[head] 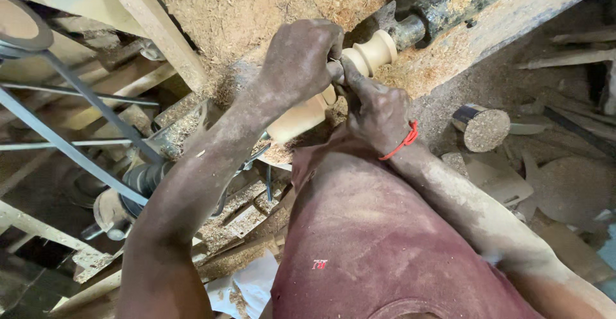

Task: The person shapes a rotating wooden object on a lathe using a handheld tool and then sands the surface with a piece of sandpaper.

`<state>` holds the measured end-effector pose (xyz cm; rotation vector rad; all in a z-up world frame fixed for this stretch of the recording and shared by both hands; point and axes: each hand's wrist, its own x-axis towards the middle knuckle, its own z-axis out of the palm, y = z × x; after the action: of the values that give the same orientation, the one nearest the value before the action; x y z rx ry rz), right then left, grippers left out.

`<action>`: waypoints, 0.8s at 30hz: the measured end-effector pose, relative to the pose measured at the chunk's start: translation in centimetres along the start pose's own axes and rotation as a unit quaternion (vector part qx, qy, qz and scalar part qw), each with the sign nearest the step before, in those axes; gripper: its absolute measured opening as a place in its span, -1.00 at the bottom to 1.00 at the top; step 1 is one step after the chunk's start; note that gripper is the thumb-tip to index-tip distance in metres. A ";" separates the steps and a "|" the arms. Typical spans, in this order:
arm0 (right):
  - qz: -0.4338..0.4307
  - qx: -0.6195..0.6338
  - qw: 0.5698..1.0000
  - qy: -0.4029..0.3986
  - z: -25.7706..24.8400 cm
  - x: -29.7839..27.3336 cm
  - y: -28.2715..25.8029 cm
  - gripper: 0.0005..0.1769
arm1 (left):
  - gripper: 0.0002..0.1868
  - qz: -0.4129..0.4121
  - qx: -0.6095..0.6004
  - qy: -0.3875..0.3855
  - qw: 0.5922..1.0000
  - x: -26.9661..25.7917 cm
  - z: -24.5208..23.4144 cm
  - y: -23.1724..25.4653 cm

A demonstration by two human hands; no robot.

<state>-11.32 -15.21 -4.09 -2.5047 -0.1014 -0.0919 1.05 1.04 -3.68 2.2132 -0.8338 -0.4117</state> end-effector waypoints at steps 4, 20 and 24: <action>-0.002 0.034 0.999 -0.013 -1.0 0.1 -0.1 -0.57 | -0.69 -0.008 0.006 0.002 1.000 0.3 0.3 0.4; 0.028 0.089 0.996 -0.010 -2.0 1.2 0.5 -0.55 | -0.70 -0.010 0.006 0.024 1.000 1.2 1.5 0.3; 0.067 0.124 0.990 -0.025 -2.4 1.3 0.3 -0.53 | -0.72 -0.017 0.009 0.029 0.999 1.4 1.5 0.5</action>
<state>-10.11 -16.78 -2.25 -2.2585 0.0337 0.0367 1.09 -0.91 -4.44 2.2471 -0.7734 -0.3555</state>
